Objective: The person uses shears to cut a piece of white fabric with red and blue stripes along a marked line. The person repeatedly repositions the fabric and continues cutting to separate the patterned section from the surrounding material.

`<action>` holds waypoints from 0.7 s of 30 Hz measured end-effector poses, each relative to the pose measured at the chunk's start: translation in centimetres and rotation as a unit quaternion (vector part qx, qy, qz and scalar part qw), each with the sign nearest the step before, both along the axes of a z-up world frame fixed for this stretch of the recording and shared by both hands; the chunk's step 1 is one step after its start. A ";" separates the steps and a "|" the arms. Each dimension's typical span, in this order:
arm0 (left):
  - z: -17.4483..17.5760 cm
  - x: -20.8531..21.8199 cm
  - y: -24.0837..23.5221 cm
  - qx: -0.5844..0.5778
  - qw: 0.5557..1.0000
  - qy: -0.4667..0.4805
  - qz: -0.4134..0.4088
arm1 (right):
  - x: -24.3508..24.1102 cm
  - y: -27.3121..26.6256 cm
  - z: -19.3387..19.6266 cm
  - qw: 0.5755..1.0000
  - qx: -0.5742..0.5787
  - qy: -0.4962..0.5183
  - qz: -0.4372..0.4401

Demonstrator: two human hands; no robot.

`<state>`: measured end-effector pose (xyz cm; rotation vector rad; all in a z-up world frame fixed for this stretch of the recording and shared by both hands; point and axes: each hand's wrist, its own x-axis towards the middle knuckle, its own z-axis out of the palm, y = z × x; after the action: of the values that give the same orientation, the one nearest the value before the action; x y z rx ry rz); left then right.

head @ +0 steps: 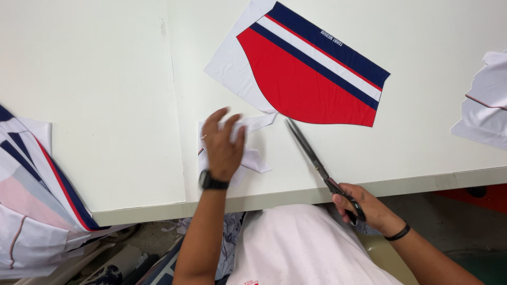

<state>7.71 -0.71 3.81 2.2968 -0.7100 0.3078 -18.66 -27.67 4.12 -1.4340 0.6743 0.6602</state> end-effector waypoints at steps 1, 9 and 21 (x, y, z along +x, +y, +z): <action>-0.2 0.6 -1.7 0.004 0.999 0.007 -0.039 | 0.2 0.4 0.1 1.000 -0.011 0.010 0.017; -3.0 -0.6 -6.6 0.082 0.997 0.009 -0.008 | 3.0 0.7 1.2 0.996 -0.069 0.042 0.027; -4.0 -2.2 -7.3 0.022 0.999 0.023 -0.025 | 6.7 -0.5 0.9 0.989 -0.122 0.022 0.081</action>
<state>5.55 -8.04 -0.16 2.3170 -0.7570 0.2182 -11.99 -28.16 5.02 -1.7176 0.6951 0.7582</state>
